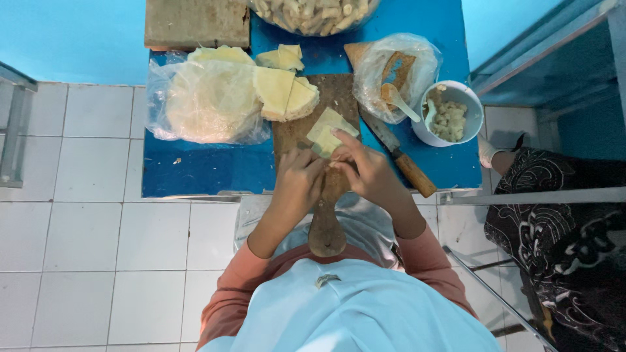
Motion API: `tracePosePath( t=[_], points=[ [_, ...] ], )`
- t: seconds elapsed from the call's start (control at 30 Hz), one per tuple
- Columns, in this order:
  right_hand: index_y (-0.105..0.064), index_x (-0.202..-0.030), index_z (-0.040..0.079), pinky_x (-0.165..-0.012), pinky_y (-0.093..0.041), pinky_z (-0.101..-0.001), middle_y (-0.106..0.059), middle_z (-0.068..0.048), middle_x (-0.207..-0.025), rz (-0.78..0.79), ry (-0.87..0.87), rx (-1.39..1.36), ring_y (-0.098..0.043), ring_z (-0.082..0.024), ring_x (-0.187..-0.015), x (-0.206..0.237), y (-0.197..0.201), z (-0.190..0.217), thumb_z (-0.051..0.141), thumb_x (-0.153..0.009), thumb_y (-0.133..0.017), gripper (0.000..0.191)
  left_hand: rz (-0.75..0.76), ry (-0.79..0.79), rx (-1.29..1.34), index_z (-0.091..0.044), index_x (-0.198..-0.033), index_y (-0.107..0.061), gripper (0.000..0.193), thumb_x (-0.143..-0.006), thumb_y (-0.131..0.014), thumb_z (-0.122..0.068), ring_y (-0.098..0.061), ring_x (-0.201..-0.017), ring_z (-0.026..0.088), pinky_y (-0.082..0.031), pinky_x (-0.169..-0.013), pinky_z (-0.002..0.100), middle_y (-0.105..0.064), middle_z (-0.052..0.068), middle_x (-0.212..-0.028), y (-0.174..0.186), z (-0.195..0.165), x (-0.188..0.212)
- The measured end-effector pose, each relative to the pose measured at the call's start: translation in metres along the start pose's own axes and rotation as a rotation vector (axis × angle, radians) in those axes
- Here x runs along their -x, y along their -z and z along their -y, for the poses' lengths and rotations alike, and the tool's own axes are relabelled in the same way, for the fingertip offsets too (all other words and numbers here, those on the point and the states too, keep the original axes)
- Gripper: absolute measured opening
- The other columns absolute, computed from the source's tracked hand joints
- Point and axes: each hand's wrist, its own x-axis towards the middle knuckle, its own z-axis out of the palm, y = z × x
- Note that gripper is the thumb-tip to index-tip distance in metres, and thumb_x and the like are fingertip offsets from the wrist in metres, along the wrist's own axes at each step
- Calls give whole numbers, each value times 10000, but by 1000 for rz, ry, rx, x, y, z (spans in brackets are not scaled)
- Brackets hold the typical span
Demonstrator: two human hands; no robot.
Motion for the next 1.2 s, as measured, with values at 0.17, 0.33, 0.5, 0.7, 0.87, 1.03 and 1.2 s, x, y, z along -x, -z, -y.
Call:
tracePosePath(
  t=[0.17, 0.33, 0.5, 0.7, 0.87, 1.03, 1.2],
  points=[
    [-464, -1484, 29, -860, -522, -413, -723, -77, -985, -45, 94, 144, -664, -287, -926, 1, -1, 1, -48, -929, -685, 603, -12, 14, 59, -35, -997, -724, 200, -804, -712, 20, -580, -988, 358, -462, -830, 469, -624, 127, -976, 0, 3, -4],
    [-479, -1483, 23, -902, -411, -464, -734, -27, -1047, -51, 216, 356, -597, -273, -963, 5, -4, -8, -56, -889, -653, 625, -16, 48, 122, 2, -1007, -697, 165, -847, -697, 44, -565, -977, 387, -472, -845, 474, -613, 148, -974, 0, 1, -10],
    [-512, -1446, 51, -938, -387, -475, -697, -52, -1045, -138, 207, 396, -593, -267, -994, 12, -13, -9, 30, -924, -720, 563, -48, 25, 77, 12, -977, -671, 129, -854, -696, 42, -562, -959, 383, -471, -831, 465, -592, 171, -973, -3, 0, -13],
    [-508, -1467, 11, -973, -378, -475, -735, 12, -1054, -156, 143, 362, -590, -243, -967, 6, -14, -5, 7, -966, -697, 536, -58, -19, 38, -11, -995, -669, 125, -874, -704, -14, -573, -983, 366, -439, -840, 475, -598, 133, -976, -1, 3, -13],
    [-556, -1436, 30, -944, -387, -459, -735, -10, -1051, -171, 123, 416, -604, -248, -954, 4, -19, -5, -7, -925, -711, 535, -76, 2, -47, -39, -997, -689, 125, -875, -717, -50, -559, -959, 348, -417, -804, 466, -597, 119, -979, -1, 4, -12],
    [-592, -1326, 27, -938, -413, -454, -716, -21, -1073, -253, 148, 325, -635, -254, -1000, 10, -24, -9, 22, -936, -758, 423, -68, 8, -56, -52, -961, -687, 96, -874, -726, -66, -559, -954, 347, -416, -790, 467, -596, 115, -963, -2, 9, -16],
    [-614, -1268, 26, -832, -518, -415, -698, -131, -1108, -269, 180, 296, -663, -294, -972, 17, -26, -8, -45, -901, -783, 410, -69, 14, -28, -39, -949, -687, 80, -876, -718, -53, -556, -943, 353, -422, -797, 464, -592, 126, -953, -2, 10, -16]
  ],
)
